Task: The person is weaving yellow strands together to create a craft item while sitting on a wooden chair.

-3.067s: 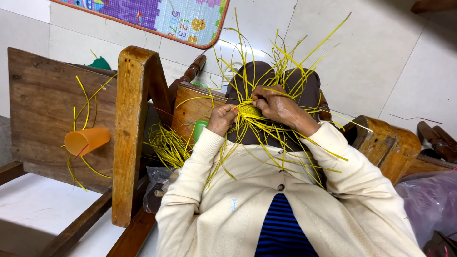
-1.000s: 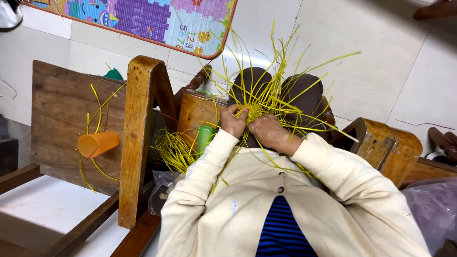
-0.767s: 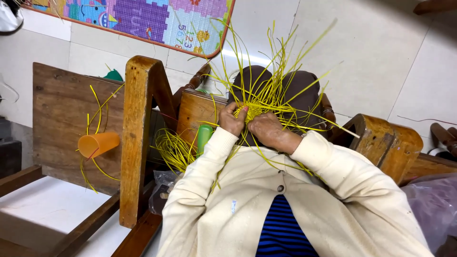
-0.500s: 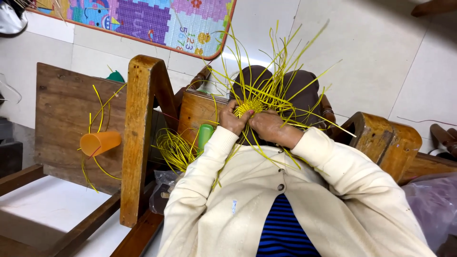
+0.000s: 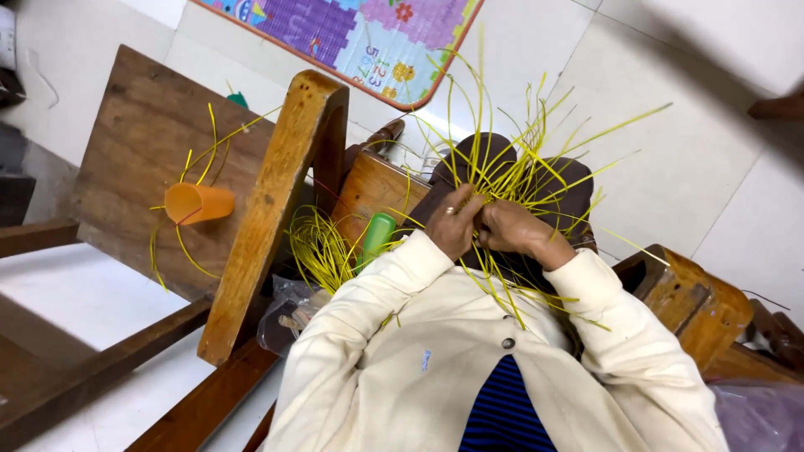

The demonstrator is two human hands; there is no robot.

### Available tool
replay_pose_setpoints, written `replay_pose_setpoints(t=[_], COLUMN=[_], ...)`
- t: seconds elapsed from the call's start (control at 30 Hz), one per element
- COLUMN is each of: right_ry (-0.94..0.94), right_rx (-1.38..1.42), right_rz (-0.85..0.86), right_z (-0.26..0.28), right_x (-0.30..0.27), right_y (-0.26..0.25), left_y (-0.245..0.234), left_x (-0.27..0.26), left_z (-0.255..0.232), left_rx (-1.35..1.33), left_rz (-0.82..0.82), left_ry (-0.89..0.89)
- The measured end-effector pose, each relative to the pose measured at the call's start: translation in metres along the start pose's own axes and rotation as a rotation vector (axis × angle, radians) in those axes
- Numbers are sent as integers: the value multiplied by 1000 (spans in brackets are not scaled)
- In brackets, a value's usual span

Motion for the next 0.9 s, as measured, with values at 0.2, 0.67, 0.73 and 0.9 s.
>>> replay_pose_setpoints(t=[0.2,0.67,0.73,0.9], right_ry=[56,64,53,-77], right_rx=[-176,188,213,601], right_rz=[86,26,10,-447], right_z=[-9,1,13,13], right_x=[7,-11,-12,-6], right_y=[15,-26,-32,-36], left_y=[7,-26,-34,-66], left_x=[-1,21,24,36], left_z=[8,3,-4,-15], left_rx=[-104,-584,-600,-514], left_rz=[454,225,198,74], left_ry=[-143,-305,-312,-242])
Point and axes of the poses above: each hand's wrist, its own x-axis towards the middle knuckle, its own y-axis out of the palm, z = x × y, the point moved 4 cm from there along x, towards the middle knuckle, and after that the axes turned 13 degrees about -y, right-handed, at the moved point
